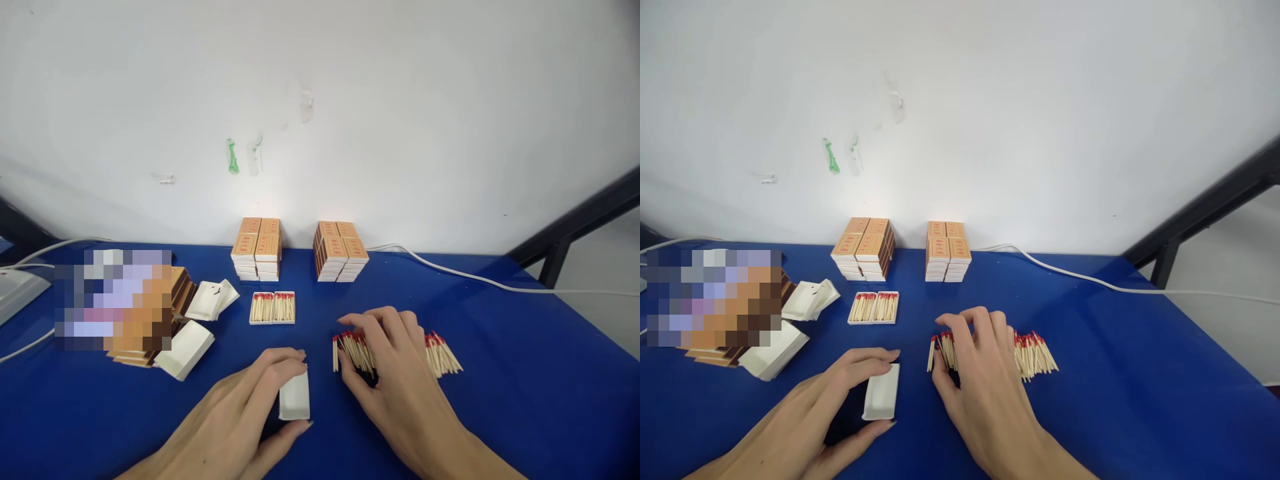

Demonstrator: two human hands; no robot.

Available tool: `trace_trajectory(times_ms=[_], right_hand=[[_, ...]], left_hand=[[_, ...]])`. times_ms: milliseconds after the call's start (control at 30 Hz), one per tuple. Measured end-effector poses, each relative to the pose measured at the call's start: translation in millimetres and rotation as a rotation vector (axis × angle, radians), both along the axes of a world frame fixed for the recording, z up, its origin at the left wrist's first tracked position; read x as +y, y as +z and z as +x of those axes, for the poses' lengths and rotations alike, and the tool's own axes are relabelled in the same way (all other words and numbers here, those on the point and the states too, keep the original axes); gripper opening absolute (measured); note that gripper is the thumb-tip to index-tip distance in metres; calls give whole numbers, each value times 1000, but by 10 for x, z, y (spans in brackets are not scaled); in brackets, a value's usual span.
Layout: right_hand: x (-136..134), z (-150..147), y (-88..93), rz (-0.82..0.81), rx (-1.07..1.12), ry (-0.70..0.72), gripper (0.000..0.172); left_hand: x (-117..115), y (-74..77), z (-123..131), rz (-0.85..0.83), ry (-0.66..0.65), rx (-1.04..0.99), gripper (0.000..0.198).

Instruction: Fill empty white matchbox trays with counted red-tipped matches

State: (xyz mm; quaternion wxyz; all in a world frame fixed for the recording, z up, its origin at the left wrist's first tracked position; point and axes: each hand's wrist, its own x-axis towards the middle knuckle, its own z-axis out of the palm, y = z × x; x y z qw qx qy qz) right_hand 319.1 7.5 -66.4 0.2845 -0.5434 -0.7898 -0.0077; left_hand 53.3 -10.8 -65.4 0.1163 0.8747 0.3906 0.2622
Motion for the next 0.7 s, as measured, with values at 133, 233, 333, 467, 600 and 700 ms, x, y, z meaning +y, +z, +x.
trace_trajectory(times_ms=[133, 233, 333, 467, 600, 700], right_hand=[[78, -4, 35, 71, -67, -32, 33], [131, -21, 97, 116, -121, -46, 33], [165, -68, 162, 129, -169, -44, 36], [164, -126, 234, 127, -172, -40, 34], [117, -117, 252, 96, -143, -39, 10], [78, -94, 198, 36, -115, -15, 13]], left_hand=[[-2, -8, -9, 12, 0, 6, 43], [6, -9, -3, 23, -11, -1, 41], [16, -6, 8, 21, -18, -34, 37], [7, 15, 12, -20, -33, -57, 37], [-6, 61, 14, -54, -40, -38, 39], [4, 96, 16, -38, -54, -16, 35]])
